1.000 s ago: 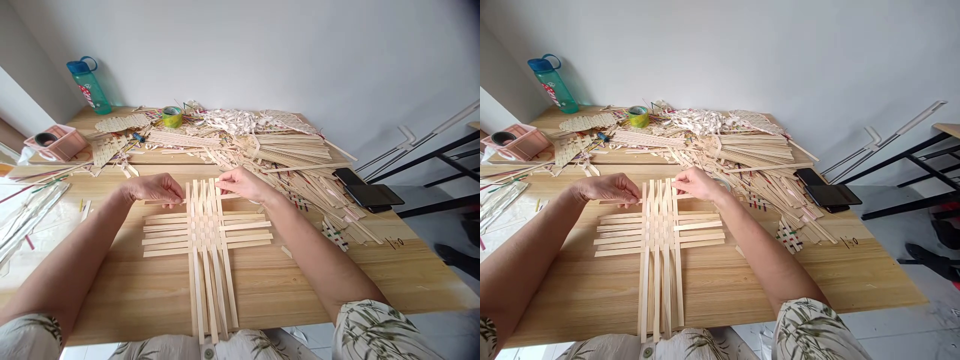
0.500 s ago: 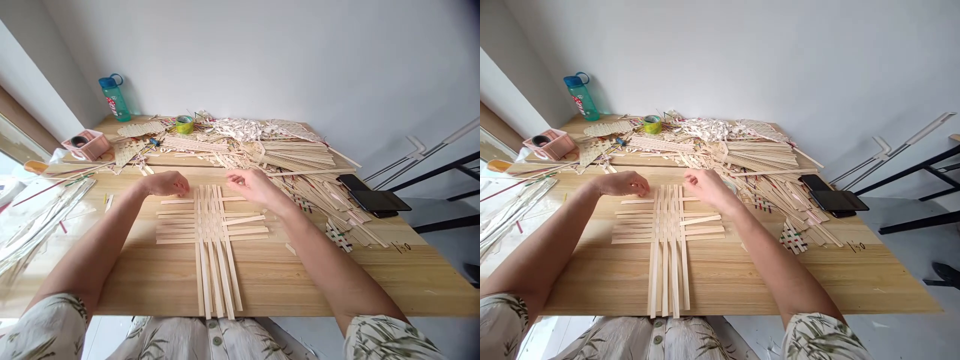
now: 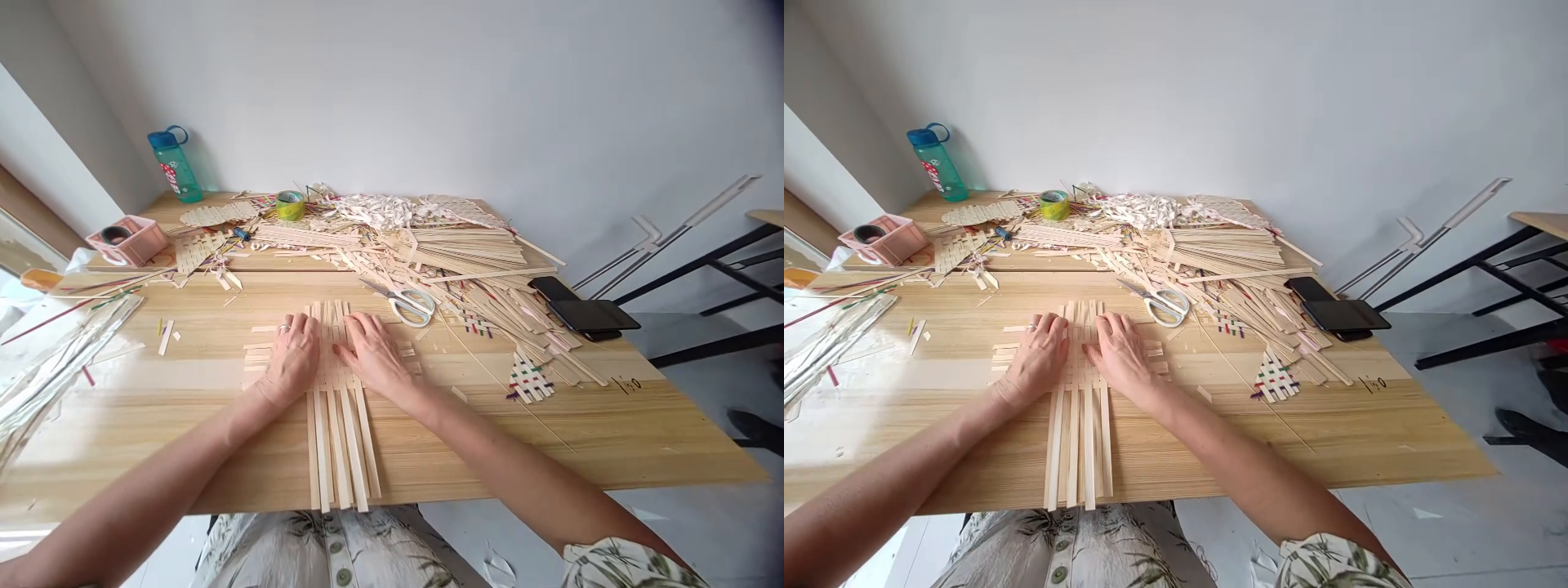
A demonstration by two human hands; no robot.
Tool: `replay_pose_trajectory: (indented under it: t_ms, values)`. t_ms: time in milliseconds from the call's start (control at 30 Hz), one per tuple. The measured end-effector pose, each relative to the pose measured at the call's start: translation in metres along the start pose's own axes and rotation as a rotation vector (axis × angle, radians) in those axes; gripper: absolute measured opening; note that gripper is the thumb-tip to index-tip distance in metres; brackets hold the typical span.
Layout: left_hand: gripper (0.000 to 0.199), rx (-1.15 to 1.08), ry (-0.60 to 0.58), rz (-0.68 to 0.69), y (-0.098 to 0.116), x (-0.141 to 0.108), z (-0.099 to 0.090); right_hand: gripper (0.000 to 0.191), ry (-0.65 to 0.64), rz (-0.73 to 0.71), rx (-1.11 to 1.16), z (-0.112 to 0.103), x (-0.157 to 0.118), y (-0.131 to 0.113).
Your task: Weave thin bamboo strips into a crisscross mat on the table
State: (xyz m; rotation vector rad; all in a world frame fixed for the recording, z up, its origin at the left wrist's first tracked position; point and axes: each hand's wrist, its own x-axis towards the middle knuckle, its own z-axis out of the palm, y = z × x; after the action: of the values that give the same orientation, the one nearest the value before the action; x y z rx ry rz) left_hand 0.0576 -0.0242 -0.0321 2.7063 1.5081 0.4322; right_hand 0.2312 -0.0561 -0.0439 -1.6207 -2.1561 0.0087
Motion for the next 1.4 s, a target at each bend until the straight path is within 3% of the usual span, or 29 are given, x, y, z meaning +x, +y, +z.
replay_pose_trajectory:
  t_ms: [300,700,1400]
  values:
    - [0.017,-0.014,0.123,-0.011,-0.0044,-0.0034,0.0099,0.036,0.078,0.003,0.063,0.0103,-0.0013,0.0049]
    - [0.013,-0.076,0.061,-0.015,-0.0078,0.0053,0.0054,0.032,0.012,0.043,0.077,0.0044,0.0059,0.0085]
    - [0.018,0.027,0.023,-0.097,-0.005,0.0054,0.002,0.034,0.019,0.036,0.067,0.0045,0.0058,0.0099]
